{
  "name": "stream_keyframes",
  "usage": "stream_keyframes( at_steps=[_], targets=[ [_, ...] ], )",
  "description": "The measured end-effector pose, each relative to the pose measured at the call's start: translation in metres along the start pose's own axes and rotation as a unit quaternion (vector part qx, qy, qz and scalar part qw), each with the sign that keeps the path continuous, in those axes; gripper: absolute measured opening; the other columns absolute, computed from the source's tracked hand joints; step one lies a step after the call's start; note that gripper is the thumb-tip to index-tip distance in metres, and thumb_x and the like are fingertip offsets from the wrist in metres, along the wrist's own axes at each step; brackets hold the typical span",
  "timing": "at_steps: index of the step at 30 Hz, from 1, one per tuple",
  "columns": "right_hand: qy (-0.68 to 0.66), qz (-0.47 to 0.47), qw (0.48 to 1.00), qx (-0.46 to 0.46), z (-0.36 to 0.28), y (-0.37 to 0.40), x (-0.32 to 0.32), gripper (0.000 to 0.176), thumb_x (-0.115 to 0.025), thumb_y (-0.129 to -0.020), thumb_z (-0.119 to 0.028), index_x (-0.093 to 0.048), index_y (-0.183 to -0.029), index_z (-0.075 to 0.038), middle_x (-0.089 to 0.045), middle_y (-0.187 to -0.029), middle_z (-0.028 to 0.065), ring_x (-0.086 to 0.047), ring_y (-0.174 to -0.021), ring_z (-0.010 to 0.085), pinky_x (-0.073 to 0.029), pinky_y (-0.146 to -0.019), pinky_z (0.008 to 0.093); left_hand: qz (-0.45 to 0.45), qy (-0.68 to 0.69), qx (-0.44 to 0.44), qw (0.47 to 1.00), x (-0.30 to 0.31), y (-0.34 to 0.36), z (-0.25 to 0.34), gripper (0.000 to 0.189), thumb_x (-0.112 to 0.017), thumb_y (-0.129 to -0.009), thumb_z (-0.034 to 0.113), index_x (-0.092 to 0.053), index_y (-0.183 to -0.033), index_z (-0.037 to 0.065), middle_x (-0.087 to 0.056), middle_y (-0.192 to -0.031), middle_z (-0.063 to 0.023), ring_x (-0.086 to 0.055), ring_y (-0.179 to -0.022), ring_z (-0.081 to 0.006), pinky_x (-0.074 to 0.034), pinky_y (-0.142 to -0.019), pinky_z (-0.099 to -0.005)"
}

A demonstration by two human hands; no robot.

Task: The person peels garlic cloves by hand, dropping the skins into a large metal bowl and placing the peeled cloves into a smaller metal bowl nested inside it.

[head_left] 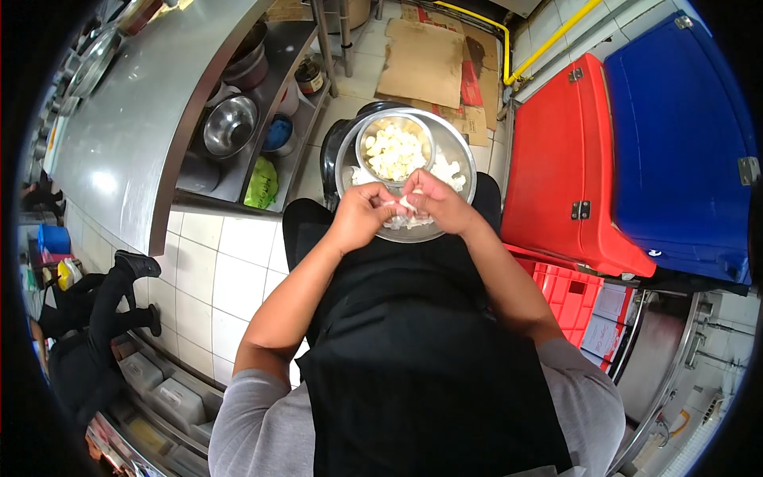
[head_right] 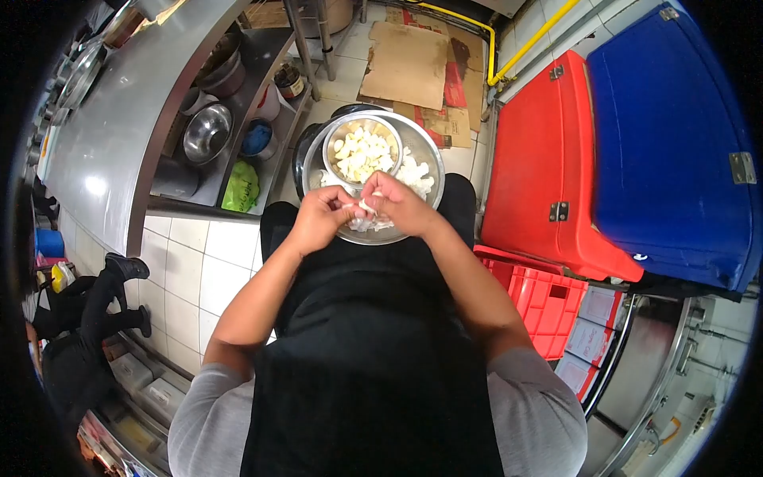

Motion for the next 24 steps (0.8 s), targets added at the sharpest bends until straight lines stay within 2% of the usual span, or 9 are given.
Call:
stream_keyframes(
  at_steps=[2,5,9,14,15,17,19,21,24],
  targets=[
    [0.056,0.028,0.998,-0.016,-0.007,-0.014,0.017,0.011,-0.060,-0.112,-0.014,-0.057,-0.119,-0.006,-0.066,-0.100,0.0028,-0.062,-0.087,0.0086,-0.050,-0.077,0.0251,0.042,0.046,-0.003,0.998,0.007,-0.013,-0.002,0.009,-0.082,-0.096,0.004,-0.073,-0.094,0.000,-0.075,-0.082,-0.0017,-0.066,-0.070,-0.0072,-0.054,-0.064,-0.0252],
    [0.289,0.167,0.940,0.065,-0.016,-0.038,0.029,0.007,-0.063,-0.108,-0.009,-0.063,-0.113,-0.004,-0.069,-0.101,0.0043,-0.066,-0.092,0.0160,-0.054,-0.087,0.0341,0.075,-0.120,0.012,0.990,0.018,-0.021,0.012,0.009,-0.082,-0.095,0.005,-0.075,-0.095,0.000,-0.072,-0.078,-0.0007,-0.064,-0.066,-0.0073,-0.052,-0.062,-0.0263],
    [0.261,0.122,0.957,0.031,-0.028,-0.054,0.030,0.011,-0.063,-0.106,-0.007,-0.062,-0.117,-0.006,-0.067,-0.105,0.0025,-0.063,-0.095,0.0145,-0.052,-0.087,0.0326,0.072,-0.202,0.006,0.977,0.025,-0.027,0.014,0.010,-0.080,-0.098,0.006,-0.075,-0.103,0.001,-0.071,-0.080,0.0003,-0.063,-0.068,-0.0071,-0.051,-0.063,-0.0264],
    [0.151,0.024,0.988,-0.011,-0.039,-0.047,0.013,0.017,-0.061,-0.108,-0.005,-0.055,-0.124,-0.009,-0.063,-0.102,0.0000,-0.063,-0.098,0.0135,-0.052,-0.088,0.0309,-0.058,0.073,0.103,0.990,0.020,-0.030,0.024,0.030,-0.059,-0.114,0.032,-0.069,-0.115,0.004,-0.064,-0.089,0.0006,-0.056,-0.077,-0.0080,-0.049,-0.071,-0.0271],
    [0.160,0.004,0.987,0.010,-0.040,-0.046,0.010,0.017,-0.061,-0.107,-0.005,-0.055,-0.122,-0.009,-0.063,-0.105,-0.0004,-0.062,-0.099,0.0118,-0.052,-0.086,0.0306,-0.045,0.018,0.091,0.995,0.013,-0.029,0.029,0.039,-0.053,-0.116,0.041,-0.068,-0.111,0.006,-0.062,-0.088,0.0017,-0.052,-0.077,-0.0088,-0.045,-0.070,-0.0274],
    [0.169,-0.015,0.985,0.031,-0.045,-0.045,0.010,0.016,-0.062,-0.106,-0.004,-0.056,-0.120,-0.010,-0.063,-0.107,-0.0007,-0.061,-0.100,0.0102,-0.051,-0.084,0.0303,-0.060,-0.021,0.055,0.996,0.014,-0.039,0.019,0.037,-0.054,-0.116,0.041,-0.068,-0.111,0.007,-0.059,-0.086,0.0032,-0.050,-0.074,-0.0084,-0.043,-0.067,-0.0269],
    [0.320,0.013,0.946,0.057,-0.056,-0.045,0.012,0.015,-0.062,-0.106,-0.002,-0.056,-0.119,-0.008,-0.065,-0.106,0.0040,-0.066,-0.099,0.0151,-0.054,-0.086,0.0344,-0.076,-0.059,0.019,0.995,0.014,-0.045,0.023,0.036,-0.055,-0.116,0.040,-0.068,-0.110,0.007,-0.056,-0.083,0.0046,-0.048,-0.071,-0.0080,-0.040,-0.064,-0.0264],
    [0.344,0.011,0.937,0.057,-0.074,-0.039,0.007,0.015,-0.062,-0.106,-0.002,-0.055,-0.118,-0.007,-0.066,-0.105,0.0070,-0.068,-0.098,0.0182,-0.055,-0.087,0.0364,-0.117,0.113,0.114,0.980,0.012,-0.047,0.025,0.035,-0.056,-0.115,0.039,-0.068,-0.108,0.008,-0.051,-0.078,0.0068,-0.042,-0.066,-0.0070,-0.034,-0.060,-0.0262],
    [0.376,0.010,0.923,0.077,-0.082,-0.037,0.005,0.015,-0.063,-0.105,-0.003,-0.055,-0.117,-0.006,-0.069,-0.103,0.0121,-0.070,-0.096,0.0239,-0.056,-0.087,0.0395,-0.115,0.151,0.120,0.974,0.010,-0.047,0.027,0.034,-0.056,-0.115,0.038,-0.069,-0.106,0.008,-0.046,-0.073,0.0081,-0.038,-0.063,-0.0058,-0.031,-0.057,-0.0255]
  ],
)
Point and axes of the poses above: each hand's wrist, its own y-axis away from the middle knuckle, its own x-axis out of the back of the hand, z = x × y, the point moved 2 cm from there along -y, towards the middle knuckle
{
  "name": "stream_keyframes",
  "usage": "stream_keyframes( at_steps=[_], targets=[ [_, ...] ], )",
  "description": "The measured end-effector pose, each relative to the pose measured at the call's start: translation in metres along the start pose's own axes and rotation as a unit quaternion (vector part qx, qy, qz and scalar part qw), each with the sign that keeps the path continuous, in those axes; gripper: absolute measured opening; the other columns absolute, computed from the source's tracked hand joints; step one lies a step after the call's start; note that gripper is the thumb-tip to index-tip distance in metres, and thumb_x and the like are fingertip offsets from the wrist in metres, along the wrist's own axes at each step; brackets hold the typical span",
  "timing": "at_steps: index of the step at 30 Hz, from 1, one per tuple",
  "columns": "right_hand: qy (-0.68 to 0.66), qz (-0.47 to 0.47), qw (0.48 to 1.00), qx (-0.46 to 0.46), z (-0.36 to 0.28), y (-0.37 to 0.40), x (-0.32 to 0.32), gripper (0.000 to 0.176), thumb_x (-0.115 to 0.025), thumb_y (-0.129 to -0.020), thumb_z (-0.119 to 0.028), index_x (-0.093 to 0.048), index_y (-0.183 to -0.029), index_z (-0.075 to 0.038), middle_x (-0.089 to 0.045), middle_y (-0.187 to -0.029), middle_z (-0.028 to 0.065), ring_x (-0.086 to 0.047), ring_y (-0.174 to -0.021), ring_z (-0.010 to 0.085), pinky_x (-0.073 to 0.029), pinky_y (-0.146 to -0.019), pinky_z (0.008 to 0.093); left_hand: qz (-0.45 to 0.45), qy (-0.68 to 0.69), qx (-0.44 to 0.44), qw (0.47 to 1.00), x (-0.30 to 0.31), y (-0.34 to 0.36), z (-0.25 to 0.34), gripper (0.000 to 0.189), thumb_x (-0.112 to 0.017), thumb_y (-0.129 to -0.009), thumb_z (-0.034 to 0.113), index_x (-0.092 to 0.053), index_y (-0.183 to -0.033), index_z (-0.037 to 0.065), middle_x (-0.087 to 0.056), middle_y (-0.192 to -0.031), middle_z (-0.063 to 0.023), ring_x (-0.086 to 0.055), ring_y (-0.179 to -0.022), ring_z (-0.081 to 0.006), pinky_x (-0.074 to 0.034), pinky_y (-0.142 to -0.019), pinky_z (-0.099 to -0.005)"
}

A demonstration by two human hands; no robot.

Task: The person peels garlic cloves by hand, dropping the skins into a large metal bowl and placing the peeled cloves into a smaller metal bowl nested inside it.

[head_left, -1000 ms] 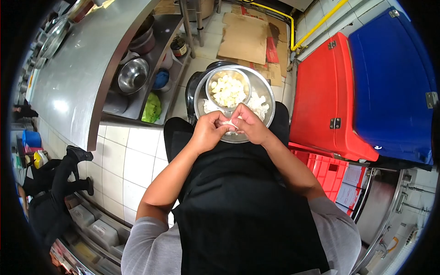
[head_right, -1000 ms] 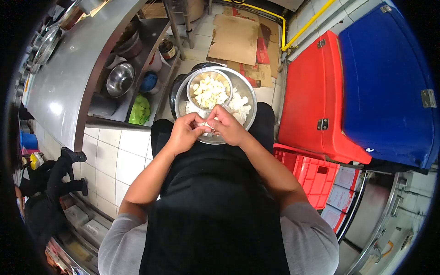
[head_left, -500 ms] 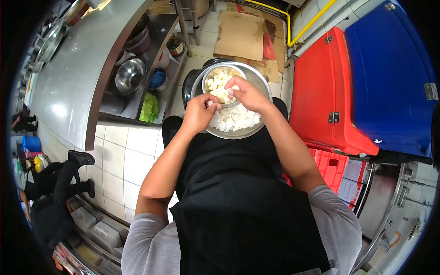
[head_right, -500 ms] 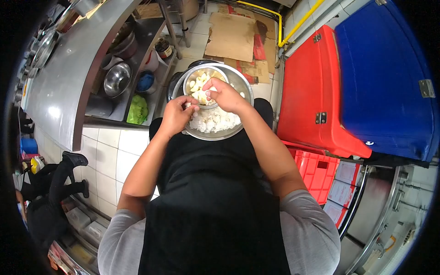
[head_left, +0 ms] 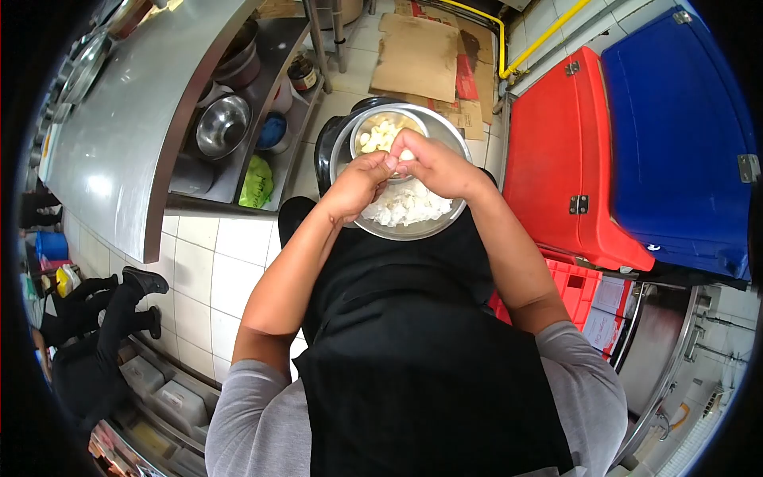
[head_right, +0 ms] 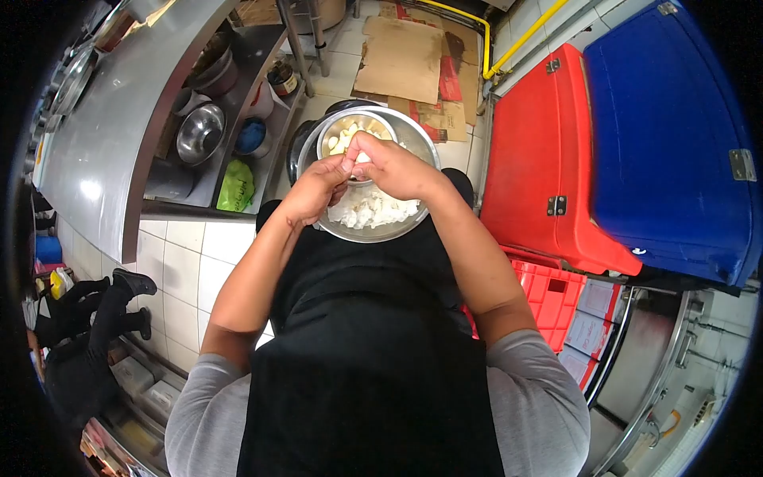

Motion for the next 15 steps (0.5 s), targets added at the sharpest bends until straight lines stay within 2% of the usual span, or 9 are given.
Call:
stream_keyframes(
  at_steps=[2,4,6,7,9,10,12,14,15],
  targets=[
    [0.009,0.005,1.000,0.019,-0.001,-0.002,-0.003,0.015,-0.064,-0.105,-0.004,-0.055,-0.117,-0.006,-0.070,-0.103,0.0143,-0.071,-0.094,0.0264,-0.056,-0.087,0.0405,0.030,-0.023,-0.015,0.999,0.000,0.000,-0.001,0.034,-0.057,-0.115,0.037,-0.070,-0.103,0.008,-0.047,-0.073,0.0080,-0.039,-0.064,-0.0058,-0.032,-0.058,-0.0260],
    [0.088,0.016,0.995,-0.035,0.003,-0.003,-0.008,0.015,-0.065,-0.105,-0.007,-0.056,-0.116,-0.005,-0.072,-0.109,0.0170,-0.071,-0.096,0.0302,-0.056,-0.088,0.0424,0.061,-0.045,-0.029,0.997,0.007,-0.002,-0.010,0.034,-0.058,-0.115,0.036,-0.071,-0.100,0.008,-0.048,-0.074,0.0080,-0.040,-0.064,-0.0057,-0.034,-0.058,-0.0264],
    [0.131,0.042,0.989,-0.052,0.016,-0.010,-0.013,0.018,-0.067,-0.104,-0.008,-0.057,-0.119,-0.005,-0.072,-0.112,0.0179,-0.072,-0.099,0.0313,-0.056,-0.089,0.0430,0.145,-0.274,-0.052,0.949,0.023,-0.006,-0.024,0.033,-0.062,-0.112,0.032,-0.070,-0.096,0.003,-0.062,-0.074,-0.0038,-0.058,-0.065,-0.0208,-0.045,-0.063,-0.0363],
    [0.172,0.069,0.980,-0.071,0.027,-0.013,-0.015,0.021,-0.068,-0.104,-0.009,-0.059,-0.122,-0.005,-0.072,-0.116,0.0189,-0.072,-0.101,0.0324,-0.056,-0.090,0.0436,0.143,-0.275,-0.050,0.949,0.018,0.000,-0.020,0.033,-0.062,-0.112,0.032,-0.070,-0.096,0.003,-0.062,-0.074,-0.0038,-0.058,-0.065,-0.0208,-0.045,-0.063,-0.0363],
    [0.134,0.077,0.987,-0.044,0.053,-0.016,-0.016,0.024,-0.069,-0.103,-0.010,-0.060,-0.125,-0.005,-0.072,-0.117,0.0188,-0.073,-0.102,0.0327,-0.056,-0.090,0.0438,0.158,-0.498,-0.085,0.849,0.004,0.018,-0.012,0.026,-0.064,-0.106,0.022,-0.068,-0.097,-0.002,-0.072,-0.087,-0.0218,-0.069,-0.083,-0.0440,-0.053,-0.077,-0.0502],
    [0.096,0.082,0.992,-0.015,0.063,-0.015,-0.016,0.027,-0.070,-0.102,-0.011,-0.062,-0.128,-0.005,-0.072,-0.118,0.0188,-0.074,-0.103,0.0330,-0.057,-0.091,0.0439,0.158,-0.499,-0.085,0.848,0.001,0.021,-0.014,0.026,-0.064,-0.106,0.022,-0.068,-0.097,-0.002,-0.072,-0.087,-0.0218,-0.069,-0.083,-0.0440,-0.053,-0.077,-0.0502],
    [0.038,0.103,0.994,-0.021,0.075,-0.008,-0.014,0.031,-0.069,-0.102,-0.011,-0.063,-0.132,-0.005,-0.072,-0.120,0.0188,-0.075,-0.098,0.0329,-0.057,-0.089,0.0432,0.104,-0.509,-0.109,0.847,-0.005,0.025,-0.018,0.019,-0.063,-0.100,0.015,-0.067,-0.101,-0.004,-0.070,-0.097,-0.0305,-0.067,-0.098,-0.0530,-0.053,-0.087,-0.0568],
    [0.117,0.199,0.968,-0.101,0.077,0.008,-0.001,0.023,-0.065,-0.102,-0.009,-0.068,-0.125,-0.004,-0.073,-0.116,0.0189,-0.075,-0.096,0.0325,-0.058,-0.088,0.0423,0.095,-0.510,-0.116,0.847,-0.008,0.028,-0.021,0.015,-0.064,-0.096,0.010,-0.069,-0.101,-0.003,-0.071,-0.099,-0.0289,-0.068,-0.098,-0.0501,-0.054,-0.089,-0.0556],
    [0.147,0.189,0.961,-0.136,0.072,0.017,0.006,0.020,-0.066,-0.098,-0.008,-0.072,-0.117,-0.004,-0.075,-0.111,0.0190,-0.075,-0.096,0.0353,-0.060,-0.086,0.0415,0.068,-0.513,-0.138,0.845,-0.011,0.029,-0.020,0.015,-0.066,-0.095,0.008,-0.070,-0.103,-0.003,-0.072,-0.102,-0.0281,-0.068,-0.100,-0.0493,-0.054,-0.090,-0.0546]
  ],
)
Point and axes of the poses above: each hand's wrist, its own y-axis away from the middle knuckle, its own x-axis out of the back of the hand, z = x × y, the point moved 2 cm from there along -y, towards the middle knuckle
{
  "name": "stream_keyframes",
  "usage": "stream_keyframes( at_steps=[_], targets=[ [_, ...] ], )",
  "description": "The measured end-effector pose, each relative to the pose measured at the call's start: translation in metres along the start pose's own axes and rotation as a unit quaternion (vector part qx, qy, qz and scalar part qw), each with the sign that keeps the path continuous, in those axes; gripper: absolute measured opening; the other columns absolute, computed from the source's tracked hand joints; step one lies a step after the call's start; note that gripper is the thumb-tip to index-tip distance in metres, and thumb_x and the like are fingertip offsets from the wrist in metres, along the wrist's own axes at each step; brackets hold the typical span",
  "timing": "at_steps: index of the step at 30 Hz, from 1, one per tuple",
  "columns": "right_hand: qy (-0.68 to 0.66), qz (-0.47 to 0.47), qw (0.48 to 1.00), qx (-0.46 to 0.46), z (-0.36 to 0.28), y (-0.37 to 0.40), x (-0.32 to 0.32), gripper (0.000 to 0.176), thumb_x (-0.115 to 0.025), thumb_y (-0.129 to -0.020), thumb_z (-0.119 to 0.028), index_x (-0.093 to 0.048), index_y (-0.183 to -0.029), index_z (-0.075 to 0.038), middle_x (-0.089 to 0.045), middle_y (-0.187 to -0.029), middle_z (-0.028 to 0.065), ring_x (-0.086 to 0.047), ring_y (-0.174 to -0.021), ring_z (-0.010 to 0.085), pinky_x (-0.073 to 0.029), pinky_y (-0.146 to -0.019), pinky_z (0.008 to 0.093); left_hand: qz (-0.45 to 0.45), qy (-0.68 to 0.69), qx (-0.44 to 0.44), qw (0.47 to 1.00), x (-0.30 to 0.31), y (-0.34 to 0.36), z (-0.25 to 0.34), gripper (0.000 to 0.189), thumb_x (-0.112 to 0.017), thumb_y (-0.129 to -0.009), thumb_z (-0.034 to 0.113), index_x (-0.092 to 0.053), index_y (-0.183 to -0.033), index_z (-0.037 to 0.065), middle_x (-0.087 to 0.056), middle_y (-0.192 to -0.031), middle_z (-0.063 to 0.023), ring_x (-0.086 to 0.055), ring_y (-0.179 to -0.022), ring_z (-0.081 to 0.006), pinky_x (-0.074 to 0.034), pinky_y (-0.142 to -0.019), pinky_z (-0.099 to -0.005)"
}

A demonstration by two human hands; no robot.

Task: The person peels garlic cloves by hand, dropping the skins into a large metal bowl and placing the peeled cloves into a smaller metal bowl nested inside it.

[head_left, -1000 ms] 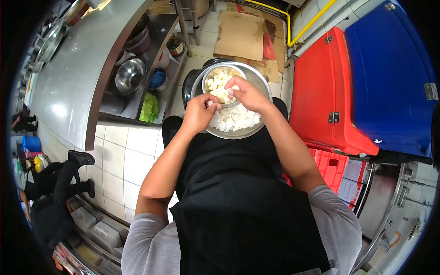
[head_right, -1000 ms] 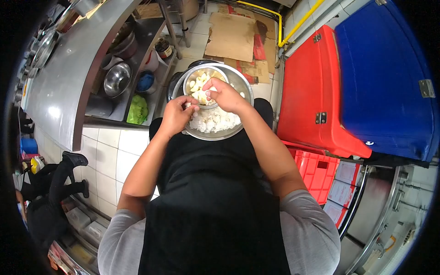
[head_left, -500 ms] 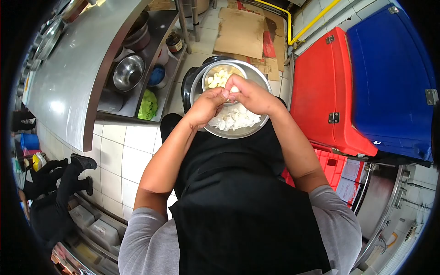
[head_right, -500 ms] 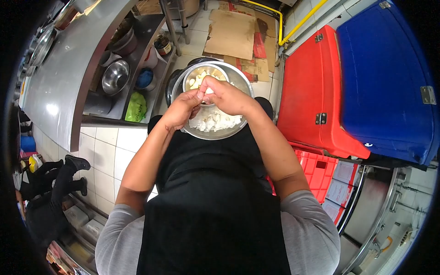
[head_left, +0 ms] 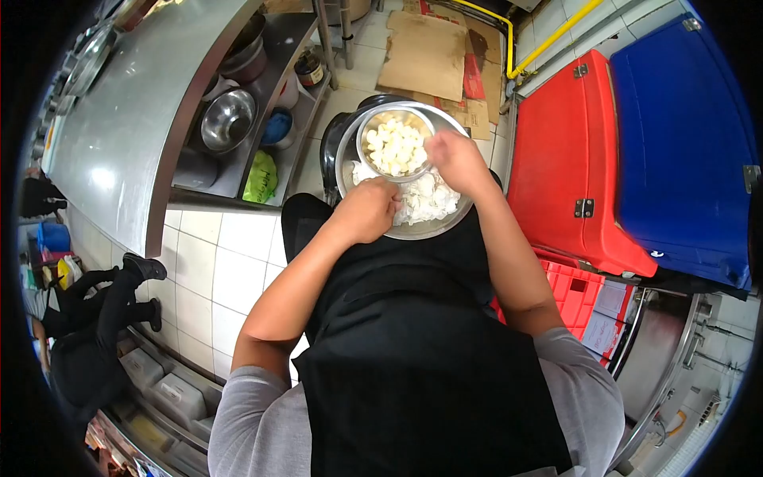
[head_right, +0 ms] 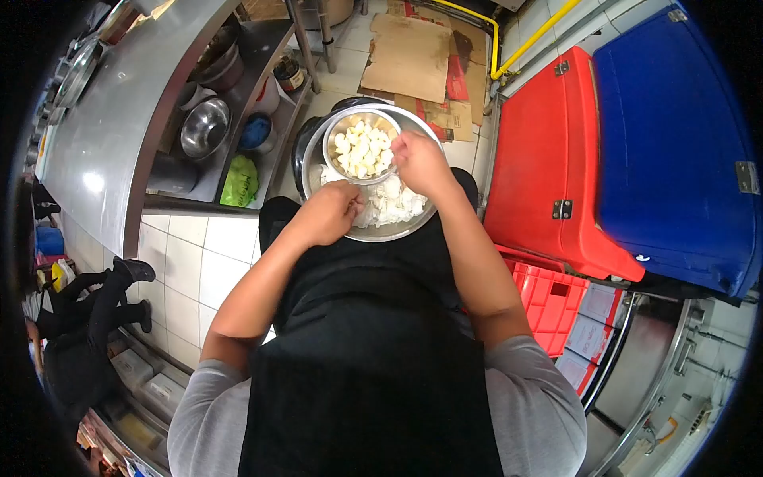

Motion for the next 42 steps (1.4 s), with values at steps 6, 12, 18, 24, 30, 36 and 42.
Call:
stream_keyframes(
  at_steps=[6,12,18,24,30,36,42],
  targets=[
    [0.263,-0.129,0.955,-0.046,-0.011,0.056,-0.011,0.028,-0.071,-0.084,-0.009,-0.078,-0.112,-0.007,-0.076,-0.113,0.0163,-0.070,-0.115,0.0372,-0.057,-0.098,0.0480,-0.009,0.021,-0.053,0.998,-0.007,-0.001,0.016,0.019,-0.071,-0.092,0.007,-0.073,-0.109,-0.002,-0.073,-0.106,-0.0258,-0.070,-0.101,-0.0463,-0.056,-0.091,-0.0506],
    [0.296,-0.171,0.939,-0.018,-0.019,0.060,-0.023,0.031,-0.075,-0.081,-0.012,-0.077,-0.111,-0.005,-0.074,-0.118,0.0154,-0.064,-0.120,0.0363,-0.046,-0.104,0.0488,0.047,0.053,0.031,0.997,-0.005,-0.002,0.020,0.017,-0.074,-0.093,0.009,-0.074,-0.108,0.000,-0.076,-0.096,-0.0210,-0.074,-0.090,-0.0404,-0.058,-0.081,-0.0463],
    [0.284,-0.170,0.943,-0.014,-0.031,0.062,-0.033,0.036,-0.078,-0.083,-0.021,-0.078,-0.118,-0.010,-0.074,-0.120,0.0147,-0.061,-0.125,0.0346,-0.042,-0.107,0.0515,0.028,0.002,0.081,0.996,-0.019,-0.001,-0.003,0.019,-0.073,-0.095,0.012,-0.076,-0.110,0.001,-0.077,-0.096,-0.0219,-0.075,-0.090,-0.0406,-0.058,-0.083,-0.0469],
    [0.260,-0.163,0.951,-0.035,-0.027,0.065,-0.039,0.038,-0.083,-0.083,-0.029,-0.078,-0.119,-0.016,-0.074,-0.121,0.0136,-0.062,-0.125,0.0345,-0.042,-0.108,0.0523,-0.040,-0.096,0.062,0.993,-0.027,0.005,0.000,0.029,-0.067,-0.093,0.012,-0.077,-0.118,0.003,-0.076,-0.106,-0.0250,-0.073,-0.107,-0.0429,-0.057,-0.094,-0.0517],
    [0.279,-0.229,0.932,-0.020,-0.035,0.066,-0.050,0.033,-0.075,-0.085,-0.018,-0.079,-0.118,-0.020,-0.078,-0.113,0.0123,-0.068,-0.117,0.0353,-0.046,-0.103,0.0527,-0.165,-0.178,0.039,0.969,-0.034,-0.002,0.007,0.039,-0.067,-0.085,0.005,-0.077,-0.123,0.005,-0.076,-0.110,-0.0256,-0.072,-0.110,-0.0435,-0.057,-0.096,-0.0516],
    [0.268,-0.115,0.956,-0.011,-0.028,0.071,-0.016,0.035,-0.081,-0.089,-0.030,-0.077,-0.120,-0.014,-0.076,-0.112,0.0141,-0.070,-0.110,0.0373,-0.049,-0.101,0.0494,-0.064,-0.086,0.040,0.993,-0.026,0.010,0.003,0.033,-0.066,-0.087,0.003,-0.077,-0.119,0.004,-0.076,-0.111,-0.0250,-0.072,-0.108,-0.0430,-0.057,-0.096,-0.0510],
    [-0.199,-0.057,0.970,-0.125,0.008,0.059,-0.003,0.036,-0.073,-0.105,-0.040,-0.074,-0.116,-0.006,-0.069,-0.085,0.0051,-0.061,-0.068,0.0167,-0.047,-0.064,0.0273,0.112,-0.058,0.023,0.992,0.008,0.005,0.030,0.017,-0.072,-0.094,0.007,-0.078,-0.108,0.001,-0.076,-0.102,-0.0208,-0.075,-0.095,-0.0360,-0.059,-0.085,-0.0452]
  ],
)
Point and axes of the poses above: each hand's wrist, its own y-axis away from the middle knuckle, its own x-axis out of the back of the hand, z = x × y, the point moved 2 cm from there along -y, towards the middle knuckle
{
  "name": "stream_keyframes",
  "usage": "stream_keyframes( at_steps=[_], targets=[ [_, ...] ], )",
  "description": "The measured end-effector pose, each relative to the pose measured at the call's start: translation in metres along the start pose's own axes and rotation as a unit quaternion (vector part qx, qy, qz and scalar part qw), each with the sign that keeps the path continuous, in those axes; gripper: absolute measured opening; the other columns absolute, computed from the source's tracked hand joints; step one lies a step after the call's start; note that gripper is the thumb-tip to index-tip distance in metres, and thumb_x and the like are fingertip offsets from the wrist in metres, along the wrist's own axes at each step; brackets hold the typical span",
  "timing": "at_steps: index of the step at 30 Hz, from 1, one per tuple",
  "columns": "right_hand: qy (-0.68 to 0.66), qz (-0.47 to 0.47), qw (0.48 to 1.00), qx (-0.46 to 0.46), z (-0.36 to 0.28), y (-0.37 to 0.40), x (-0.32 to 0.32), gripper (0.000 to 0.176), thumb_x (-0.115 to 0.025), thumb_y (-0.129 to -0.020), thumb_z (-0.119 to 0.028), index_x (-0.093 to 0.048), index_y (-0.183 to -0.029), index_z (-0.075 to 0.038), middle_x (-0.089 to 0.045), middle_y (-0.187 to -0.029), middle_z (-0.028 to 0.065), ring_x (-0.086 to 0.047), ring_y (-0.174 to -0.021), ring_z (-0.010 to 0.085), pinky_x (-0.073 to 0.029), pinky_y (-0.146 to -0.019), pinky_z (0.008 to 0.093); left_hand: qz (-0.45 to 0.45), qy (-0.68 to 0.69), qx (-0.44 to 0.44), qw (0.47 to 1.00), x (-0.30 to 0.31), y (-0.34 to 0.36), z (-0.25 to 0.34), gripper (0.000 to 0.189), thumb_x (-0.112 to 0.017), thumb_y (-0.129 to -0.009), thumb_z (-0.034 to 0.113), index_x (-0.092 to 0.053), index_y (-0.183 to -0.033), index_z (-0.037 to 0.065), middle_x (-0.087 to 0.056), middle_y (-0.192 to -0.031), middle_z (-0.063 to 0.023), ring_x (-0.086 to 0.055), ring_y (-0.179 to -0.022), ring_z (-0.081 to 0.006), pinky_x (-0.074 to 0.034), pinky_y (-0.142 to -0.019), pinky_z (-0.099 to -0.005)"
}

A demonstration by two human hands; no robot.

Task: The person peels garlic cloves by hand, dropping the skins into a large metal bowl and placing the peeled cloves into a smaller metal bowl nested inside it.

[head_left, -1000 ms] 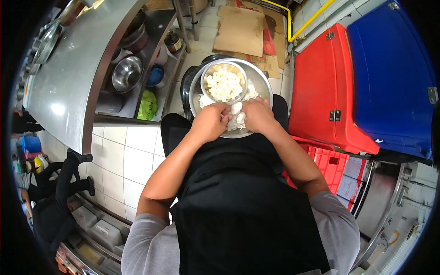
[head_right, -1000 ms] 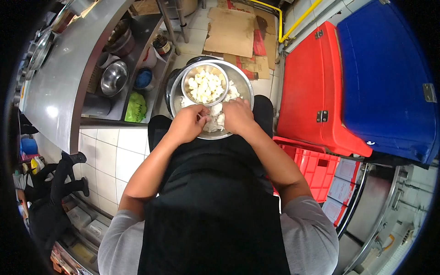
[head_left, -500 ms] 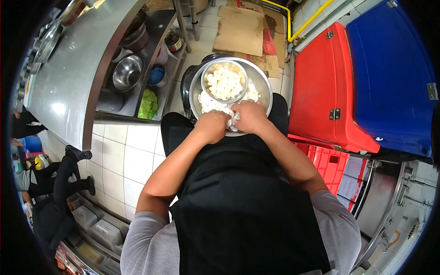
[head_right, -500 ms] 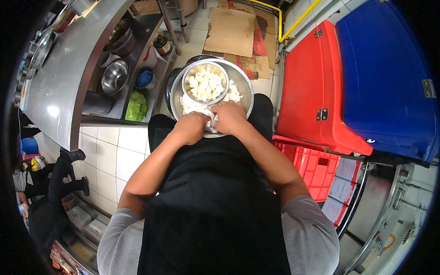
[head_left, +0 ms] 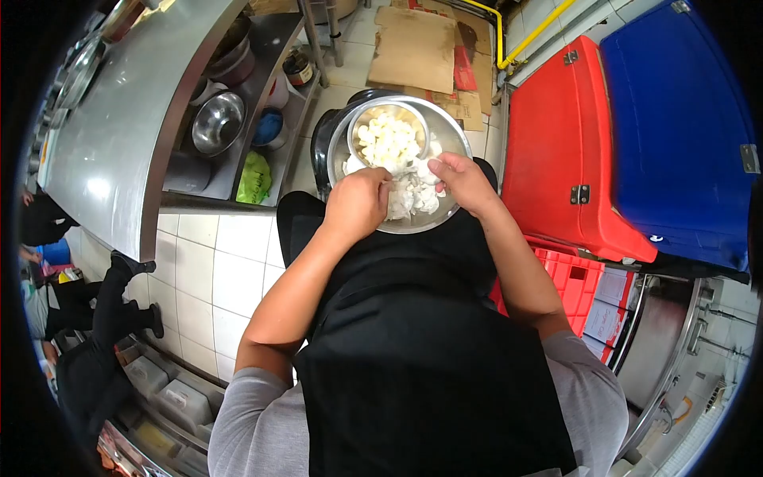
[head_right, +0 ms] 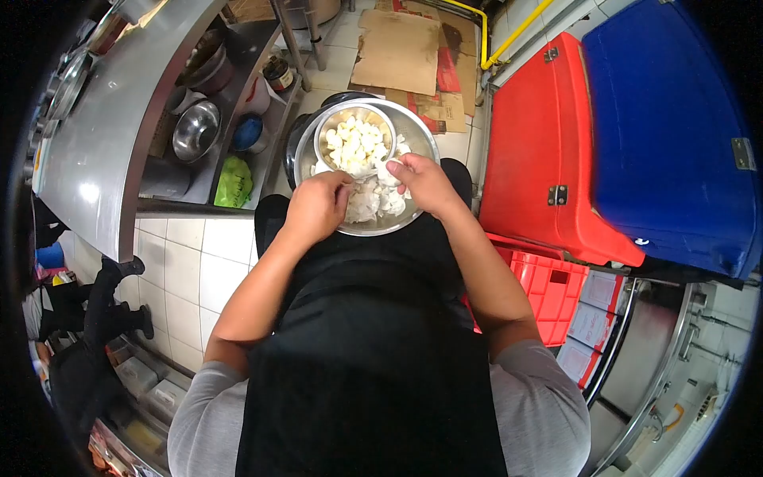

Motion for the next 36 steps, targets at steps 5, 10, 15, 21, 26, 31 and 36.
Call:
stream_keyframes(
  at_steps=[5,10,15,21,26,31,36],
  targets=[
    [-0.412,-0.152,0.892,-0.103,0.001,0.004,-0.014,0.032,-0.062,-0.113,-0.036,-0.066,-0.118,-0.004,-0.068,-0.089,0.0058,-0.047,-0.062,0.0047,-0.036,-0.057,0.0214,-0.033,0.239,0.105,0.965,-0.006,-0.008,0.007,0.023,-0.078,-0.098,0.012,-0.074,-0.119,0.002,-0.074,-0.102,-0.0100,-0.067,-0.084,-0.0142,-0.055,-0.077,-0.0315],
    [-0.404,-0.136,0.901,-0.075,-0.016,0.008,-0.042,0.030,-0.064,-0.112,-0.027,-0.054,-0.130,-0.005,-0.069,-0.088,0.0072,-0.048,-0.061,0.0043,-0.035,-0.056,0.0206,-0.064,0.475,0.148,0.865,-0.025,-0.002,-0.006,0.036,-0.076,-0.101,0.009,-0.066,-0.135,0.004,-0.072,-0.112,-0.0030,-0.064,-0.088,-0.0101,-0.053,-0.078,-0.0273],
    [-0.127,-0.048,0.991,0.007,-0.023,0.012,-0.036,0.027,-0.073,-0.104,-0.018,-0.062,-0.123,-0.004,-0.070,-0.094,0.0112,-0.062,-0.070,0.0147,-0.048,-0.064,0.0289,0.040,0.538,0.192,0.820,-0.028,0.013,-0.030,0.039,-0.074,-0.100,0.003,-0.057,-0.135,0.002,-0.073,-0.110,-0.0067,-0.065,-0.087,-0.0095,-0.053,-0.078,-0.0254],
    [0.254,0.104,0.943,0.187,-0.040,-0.004,-0.019,0.032,-0.083,-0.089,-0.015,-0.072,-0.117,-0.006,-0.072,-0.112,0.0162,-0.071,-0.104,0.0410,-0.057,-0.091,0.0506,0.134,0.527,0.219,0.810,0.003,0.021,-0.053,0.032,-0.072,-0.102,0.006,-0.058,-0.131,0.004,-0.074,-0.111,-0.0070,-0.071,-0.086,-0.0130,-0.057,-0.072,-0.0262],
    [0.342,0.098,0.932,0.068,-0.059,-0.038,-0.053,0.033,-0.083,-0.087,-0.026,-0.072,-0.109,-0.005,-0.073,-0.113,0.0166,-0.073,-0.103,0.0389,-0.059,-0.086,0.0507,0.130,0.546,0.199,0.804,0.022,0.013,-0.040,0.032,-0.069,-0.104,0.006,-0.056,-0.134,0.004,-0.072,-0.120,-0.0094,-0.076,-0.099,-0.0216,-0.062,-0.081,-0.0310],
    [0.261,0.062,0.954,0.135,-0.028,-0.045,-0.050,0.018,-0.078,-0.087,-0.013,-0.071,-0.100,-0.003,-0.075,-0.099,0.0172,-0.074,-0.095,0.0368,-0.059,-0.082,0.0474,0.145,0.529,0.185,0.815,0.028,0.027,-0.047,0.035,-0.069,-0.104,0.006,-0.056,-0.136,0.003,-0.071,-0.122,-0.0105,-0.076,-0.097,-0.0210,-0.061,-0.081,-0.0302],
    [0.180,-0.090,0.977,0.072,-0.034,0.002,-0.023,0.012,-0.075,-0.086,-0.004,-0.073,-0.098,-0.003,-0.077,-0.096,0.0159,-0.075,-0.091,0.0347,-0.059,-0.082,0.0423,0.142,0.516,0.185,0.824,0.024,0.031,-0.055,0.036,-0.070,-0.104,0.006,-0.057,-0.137,0.003,-0.071,-0.121,-0.0102,-0.076,-0.096,-0.0202,-0.059,-0.079,-0.0290]
  ],
)
Point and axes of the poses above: each hand's wrist, its own y-axis away from the middle knuckle, its own x-axis out of the back of the hand, z = x × y, the point moved 2 cm from there along -y, towards the middle knuckle
